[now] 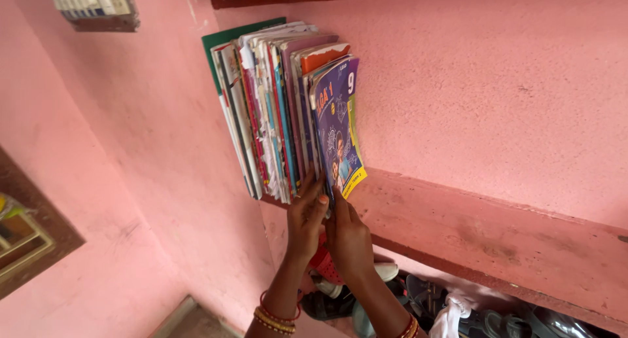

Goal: The person takes books one by one from a wall-mounted shelf and places them into a plastic chair on the floor. The person handles various textbooks and workbooks, moving them from the shelf to the chair repeatedly.

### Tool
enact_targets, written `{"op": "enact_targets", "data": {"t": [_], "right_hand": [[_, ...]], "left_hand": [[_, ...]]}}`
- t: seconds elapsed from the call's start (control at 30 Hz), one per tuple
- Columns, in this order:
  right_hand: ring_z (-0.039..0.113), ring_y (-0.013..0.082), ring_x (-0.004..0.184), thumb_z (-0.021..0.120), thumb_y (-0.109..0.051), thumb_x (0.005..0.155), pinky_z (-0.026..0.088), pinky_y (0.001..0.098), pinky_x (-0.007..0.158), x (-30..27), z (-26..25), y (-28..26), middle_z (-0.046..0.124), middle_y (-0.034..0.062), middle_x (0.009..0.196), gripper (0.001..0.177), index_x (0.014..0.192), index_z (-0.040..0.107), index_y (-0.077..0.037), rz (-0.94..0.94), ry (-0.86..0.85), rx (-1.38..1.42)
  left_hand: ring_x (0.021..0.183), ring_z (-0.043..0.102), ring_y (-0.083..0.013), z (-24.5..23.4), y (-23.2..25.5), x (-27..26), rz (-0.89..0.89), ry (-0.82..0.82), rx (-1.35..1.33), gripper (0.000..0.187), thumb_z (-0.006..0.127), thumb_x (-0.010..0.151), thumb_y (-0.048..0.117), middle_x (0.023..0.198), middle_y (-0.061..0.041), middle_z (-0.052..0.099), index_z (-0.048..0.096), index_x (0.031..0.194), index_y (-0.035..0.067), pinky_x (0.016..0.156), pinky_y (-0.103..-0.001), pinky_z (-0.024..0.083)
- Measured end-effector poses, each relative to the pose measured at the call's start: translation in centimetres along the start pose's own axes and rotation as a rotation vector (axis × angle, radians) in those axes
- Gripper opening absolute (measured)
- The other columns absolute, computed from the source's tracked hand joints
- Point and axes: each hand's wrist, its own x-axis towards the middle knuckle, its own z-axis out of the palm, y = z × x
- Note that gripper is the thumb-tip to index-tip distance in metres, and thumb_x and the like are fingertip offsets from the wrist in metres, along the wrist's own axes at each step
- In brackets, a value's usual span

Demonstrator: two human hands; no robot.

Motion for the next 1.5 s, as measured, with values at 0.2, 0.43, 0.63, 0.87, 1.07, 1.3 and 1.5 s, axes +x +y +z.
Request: {"op": "enact_targets", "data": {"t": [0.2, 0.43, 0.63, 0.87, 1.07, 1.3, 1.5], "right_hand": [[0.072, 0.0421, 0.094, 0.060, -0.003, 0.090, 0.060, 0.0462, 0.072, -2.2, -0.7, -0.2, 0.067, 0.0286, 0.118, 0.057, 0.145, 0.047, 0.004, 0.024, -0.071, 0.068], [0.070, 0.0409, 0.109, 0.058, -0.002, 0.090, 0.060, 0.0429, 0.085, -4.1, -2.3, -0.7, 0.064, 0.0280, 0.134, 0.056, 0.145, 0.049, 0.004, -0.132, -0.069, 0.085], [0.069, 0.0382, 0.111, 0.062, -0.002, 0.084, 0.056, 0.0441, 0.088, -6.7, -5.5, -1.4, 0.063, 0.0245, 0.135, 0.061, 0.143, 0.052, 0.004, -0.200, -0.134, 0.048], [0.070, 0.0348, 0.112, 0.065, -0.001, 0.082, 0.058, 0.0410, 0.089, -8.4, -7.5, -2.9, 0.061, 0.0192, 0.141, 0.054, 0.137, 0.063, -0.004, -0.195, -0.235, 0.179], [0.060, 0.0329, 0.131, 0.062, 0.005, 0.080, 0.053, 0.0424, 0.102, -9.6, -8.6, -2.6, 0.060, 0.0153, 0.145, 0.051, 0.128, 0.070, -0.006, -0.174, -0.363, 0.347], [0.042, 0.0432, 0.145, 0.065, 0.003, 0.084, 0.038, 0.0466, 0.114, -10.1, -8.6, -1.7, 0.055, 0.0212, 0.149, 0.052, 0.136, 0.066, -0.003, -0.152, -0.327, 0.427], [0.056, 0.0351, 0.132, 0.063, 0.003, 0.093, 0.050, 0.0394, 0.105, -8.9, -9.0, 0.0, 0.053, 0.0287, 0.143, 0.055, 0.146, 0.048, 0.007, -0.082, -0.160, 0.626]], "left_hand": [[0.146, 0.035, -0.0338, 0.4, 3.6, -3.3, -0.275, -0.012, -0.245, 0.089, 0.068, 0.093, 0.042, 0.173, -0.015, 0.025, 0.030, 0.160, -0.004, 0.117, -0.043, 0.030], [0.155, 0.028, -0.0214, 3.8, 6.6, -6.3, -0.253, 0.068, -0.335, 0.089, 0.064, 0.098, 0.032, 0.169, -0.013, 0.029, 0.015, 0.166, 0.005, 0.124, -0.035, 0.024], [0.130, 0.048, -0.0177, 6.3, 6.6, -8.8, -0.382, 0.270, -0.370, 0.057, 0.057, 0.103, 0.020, 0.143, -0.010, 0.051, 0.039, 0.155, 0.004, 0.110, -0.032, 0.039], [0.114, 0.060, -0.0174, 5.7, 5.2, -12.1, -0.480, 0.543, -0.426, 0.038, 0.050, 0.105, 0.022, 0.130, -0.010, 0.062, 0.052, 0.139, 0.005, 0.094, -0.032, 0.052], [0.106, 0.067, -0.0245, 2.7, 6.6, -14.9, -0.522, 0.636, -0.500, 0.032, 0.054, 0.102, 0.016, 0.122, -0.014, 0.063, 0.053, 0.132, 0.006, 0.085, -0.044, 0.061], [0.100, 0.071, -0.0269, 1.1, 8.8, -16.7, -0.489, 0.631, -0.424, 0.033, 0.059, 0.099, 0.011, 0.118, -0.014, 0.067, 0.054, 0.130, 0.003, 0.077, -0.047, 0.065], [0.094, 0.072, -0.0278, 0.7, 11.3, -17.6, -0.524, 0.470, -0.380, 0.032, 0.059, 0.101, 0.014, 0.113, -0.015, 0.066, 0.052, 0.128, -0.002, 0.074, -0.055, 0.068]]}}
